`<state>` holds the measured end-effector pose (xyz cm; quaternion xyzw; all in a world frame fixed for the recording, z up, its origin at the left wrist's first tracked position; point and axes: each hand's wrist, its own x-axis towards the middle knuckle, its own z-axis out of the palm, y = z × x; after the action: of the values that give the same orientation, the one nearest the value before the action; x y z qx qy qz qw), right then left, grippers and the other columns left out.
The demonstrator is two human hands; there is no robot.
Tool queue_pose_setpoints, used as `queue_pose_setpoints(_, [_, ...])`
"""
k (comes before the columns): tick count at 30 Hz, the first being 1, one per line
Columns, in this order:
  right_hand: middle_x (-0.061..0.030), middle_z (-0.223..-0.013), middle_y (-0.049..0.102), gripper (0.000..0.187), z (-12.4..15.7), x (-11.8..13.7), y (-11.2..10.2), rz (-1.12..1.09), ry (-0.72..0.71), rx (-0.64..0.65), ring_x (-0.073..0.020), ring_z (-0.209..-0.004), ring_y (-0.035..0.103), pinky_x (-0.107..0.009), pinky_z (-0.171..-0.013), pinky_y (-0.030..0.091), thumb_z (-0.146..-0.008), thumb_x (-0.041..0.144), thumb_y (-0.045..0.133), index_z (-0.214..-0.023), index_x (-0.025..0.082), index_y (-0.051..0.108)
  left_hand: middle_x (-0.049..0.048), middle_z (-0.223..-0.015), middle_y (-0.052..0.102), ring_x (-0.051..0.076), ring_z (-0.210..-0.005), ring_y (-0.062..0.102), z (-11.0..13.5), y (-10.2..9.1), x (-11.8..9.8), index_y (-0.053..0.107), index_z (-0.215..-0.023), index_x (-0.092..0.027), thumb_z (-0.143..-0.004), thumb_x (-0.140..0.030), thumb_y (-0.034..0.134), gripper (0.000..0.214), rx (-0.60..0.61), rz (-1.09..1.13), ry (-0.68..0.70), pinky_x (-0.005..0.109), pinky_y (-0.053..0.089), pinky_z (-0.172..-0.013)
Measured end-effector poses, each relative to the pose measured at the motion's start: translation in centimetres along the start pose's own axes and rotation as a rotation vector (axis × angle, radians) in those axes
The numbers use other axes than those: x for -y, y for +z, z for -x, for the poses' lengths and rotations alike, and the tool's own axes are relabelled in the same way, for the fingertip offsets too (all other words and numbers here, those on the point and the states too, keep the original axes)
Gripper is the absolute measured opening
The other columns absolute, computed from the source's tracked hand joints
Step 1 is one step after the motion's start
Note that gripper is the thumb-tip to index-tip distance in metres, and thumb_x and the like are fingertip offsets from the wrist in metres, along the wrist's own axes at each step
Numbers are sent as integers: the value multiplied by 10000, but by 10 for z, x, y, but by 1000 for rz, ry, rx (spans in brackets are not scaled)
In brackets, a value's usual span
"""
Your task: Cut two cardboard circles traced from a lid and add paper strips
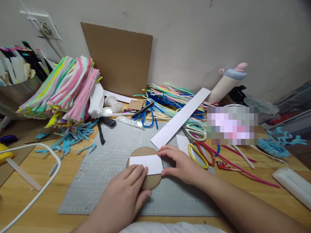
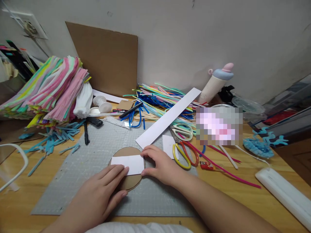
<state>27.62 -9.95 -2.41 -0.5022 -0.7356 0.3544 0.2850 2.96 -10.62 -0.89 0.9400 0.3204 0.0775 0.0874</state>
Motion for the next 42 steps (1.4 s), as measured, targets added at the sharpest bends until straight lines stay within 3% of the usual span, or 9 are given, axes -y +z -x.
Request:
queue_pose_setpoints(14, [-115,-1223,600,501,0,-2,4,1,64,-19,-237,-1137,564,-371,-1001,433,-661,240,835,-1126,158,666,135,-1213,675,295,-1087,627,4,7,5,549,-1263,-64,-793,-507,631,651,-29,-185,106,388,577,-828])
queue_pose_setpoints(19, [-112,-1214,612,495,-1,-2,4,2,95,-13,-244,-1124,575,-384,-999,442,-647,235,844,-1109,166,680,119,-1210,679,291,-1055,644,0,6,2,487,-1333,-113,-772,-518,649,711,-37,-203,117,384,575,-799])
queue_pose_setpoints(25, [-100,-1216,612,469,0,-3,6,-19,106,-20,-256,-1134,571,-416,-1002,445,-661,243,834,-1103,209,681,119,-1159,706,304,-1007,655,-5,7,2,601,-1201,-60,-745,-510,673,645,-23,-199,143,379,581,-768])
queue_pose_setpoints(30, [-103,-1228,600,479,0,-5,5,-12,112,-12,-258,-1143,563,-423,-1010,439,-670,252,829,-1119,207,667,88,-1291,630,289,-1024,648,-3,8,3,587,-1226,-66,-798,-467,626,588,-56,-230,164,375,577,-786])
queue_pose_setpoints(37, [-113,-1284,552,498,1,-1,2,24,97,50,-254,-1192,516,-415,-1040,405,-722,292,793,-1178,198,618,84,-1282,632,287,-1007,663,-4,12,2,591,-1223,-76,-800,-385,620,525,-97,-268,145,387,586,-773])
queue_pose_setpoints(42, [-108,-1219,563,504,3,-2,1,-10,53,-61,-218,-1009,588,-359,-860,510,-809,286,705,-1273,219,521,87,-1254,652,280,-982,673,-5,13,2,607,-1199,-66,-804,-386,621,509,-114,-272,154,378,596,-746])
